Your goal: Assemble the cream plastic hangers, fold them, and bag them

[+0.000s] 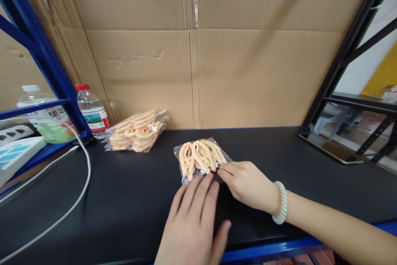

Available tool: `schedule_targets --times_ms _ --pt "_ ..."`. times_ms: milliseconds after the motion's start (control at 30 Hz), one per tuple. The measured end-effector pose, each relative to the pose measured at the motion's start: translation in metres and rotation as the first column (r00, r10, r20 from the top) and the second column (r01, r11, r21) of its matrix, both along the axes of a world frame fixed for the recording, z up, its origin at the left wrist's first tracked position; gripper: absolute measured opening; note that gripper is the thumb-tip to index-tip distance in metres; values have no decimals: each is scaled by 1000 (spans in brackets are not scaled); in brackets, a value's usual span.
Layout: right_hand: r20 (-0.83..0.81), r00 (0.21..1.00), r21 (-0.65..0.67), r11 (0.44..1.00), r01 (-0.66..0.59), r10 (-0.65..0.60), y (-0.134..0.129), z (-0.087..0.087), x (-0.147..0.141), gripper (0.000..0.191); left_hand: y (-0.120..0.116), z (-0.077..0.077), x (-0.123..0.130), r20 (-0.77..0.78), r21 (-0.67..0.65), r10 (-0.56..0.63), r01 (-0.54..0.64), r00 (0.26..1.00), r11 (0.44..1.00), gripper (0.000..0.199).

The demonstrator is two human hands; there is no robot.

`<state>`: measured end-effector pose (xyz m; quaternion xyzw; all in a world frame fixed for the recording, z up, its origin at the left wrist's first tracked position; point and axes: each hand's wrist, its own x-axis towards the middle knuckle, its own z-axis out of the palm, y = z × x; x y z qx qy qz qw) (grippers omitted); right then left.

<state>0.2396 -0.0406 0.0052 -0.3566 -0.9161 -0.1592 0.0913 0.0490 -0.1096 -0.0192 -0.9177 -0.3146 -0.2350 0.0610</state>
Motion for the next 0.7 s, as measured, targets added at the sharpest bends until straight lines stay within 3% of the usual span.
schedule_targets --times_ms 33,100,300,467,600,700 --pt "0 1000 -18 1000 18 -18 -1 0 -1 17 6 -2 -1 68 109 125 -132 990 985 38" --pt "14 999 -51 998 40 -40 -3 -1 -3 16 14 -7 -2 164 231 247 -280 955 932 40" --pt "-81 995 -1 999 50 -50 -7 -6 -9 22 13 -22 -2 170 222 183 -218 968 950 30" --pt "-50 986 -117 981 154 -160 -11 -5 -13 21 12 -25 -4 183 206 179 -216 967 954 31" --pt "-50 982 -83 981 175 -179 -18 -14 -19 38 12 -28 -3 182 195 170 -205 968 959 33" --pt "-23 977 -17 978 210 -211 -21 -22 -23 48 10 -20 -4 143 169 148 -172 979 971 32"
